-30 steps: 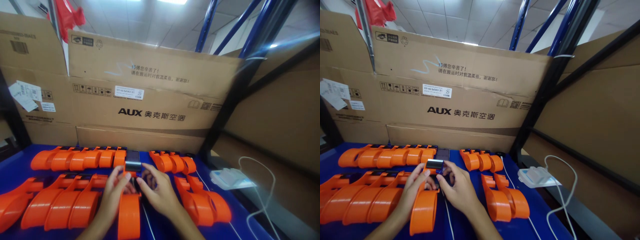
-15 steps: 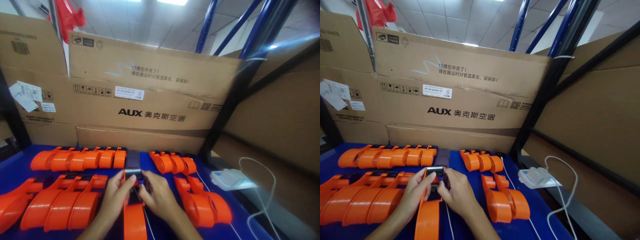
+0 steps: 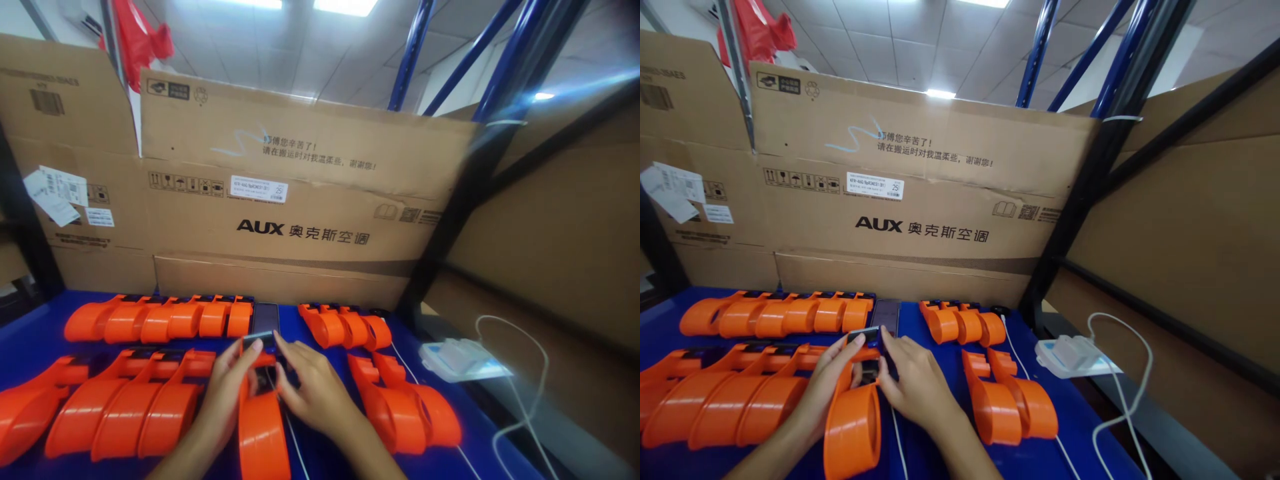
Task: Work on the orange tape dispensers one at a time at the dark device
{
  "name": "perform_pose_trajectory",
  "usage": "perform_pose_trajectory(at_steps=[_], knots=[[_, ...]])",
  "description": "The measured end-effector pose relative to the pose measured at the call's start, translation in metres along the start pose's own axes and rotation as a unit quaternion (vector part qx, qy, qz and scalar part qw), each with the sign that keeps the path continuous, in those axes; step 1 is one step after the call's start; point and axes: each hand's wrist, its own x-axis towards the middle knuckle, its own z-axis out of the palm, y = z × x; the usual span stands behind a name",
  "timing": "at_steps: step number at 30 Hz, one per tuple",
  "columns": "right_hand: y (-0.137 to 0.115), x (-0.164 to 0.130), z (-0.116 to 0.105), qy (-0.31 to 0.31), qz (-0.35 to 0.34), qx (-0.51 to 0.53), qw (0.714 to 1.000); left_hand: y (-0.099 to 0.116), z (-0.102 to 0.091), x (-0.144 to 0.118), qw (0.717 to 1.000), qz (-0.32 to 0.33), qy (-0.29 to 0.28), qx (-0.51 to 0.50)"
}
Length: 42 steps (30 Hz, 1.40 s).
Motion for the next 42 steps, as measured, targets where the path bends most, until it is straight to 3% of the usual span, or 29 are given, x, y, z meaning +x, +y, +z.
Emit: perform_pose_trajectory(at_steps=[11,18,28,32,36,42], knots=[[0.012,-0.008,0.024,0.027,-0.035,-0.074,0.996,-0.002,-0.001,-0.001,0.998,-0.003,-0.034,0.062],[0.007,-0.005,0.010,0.026,-0.029,-0.031,0.999,-0.003,-0.004,0.001,0.998,0.004,-0.037,0.055],[-0.001,0.000,-0.001,-0.002,0.039,0.089,0.995,-0.002,-0.008,0.004,0.996,0.025,-0.038,0.078],[0.005,0.003,-0.008,0.048,0.119,0.147,0.981,0.004,-0.011,0.008,0.994,0.021,-0.075,0.076],[0.021,0.006,-0.008,0.033,0.191,0.051,0.980,0.006,-0.012,0.007,0.996,0.020,-0.055,0.073],[0.032,-0.001,0.001,-0.019,0.210,-0.001,0.978,0.004,-0.010,0.002,0.997,0.022,-0.026,0.064]])
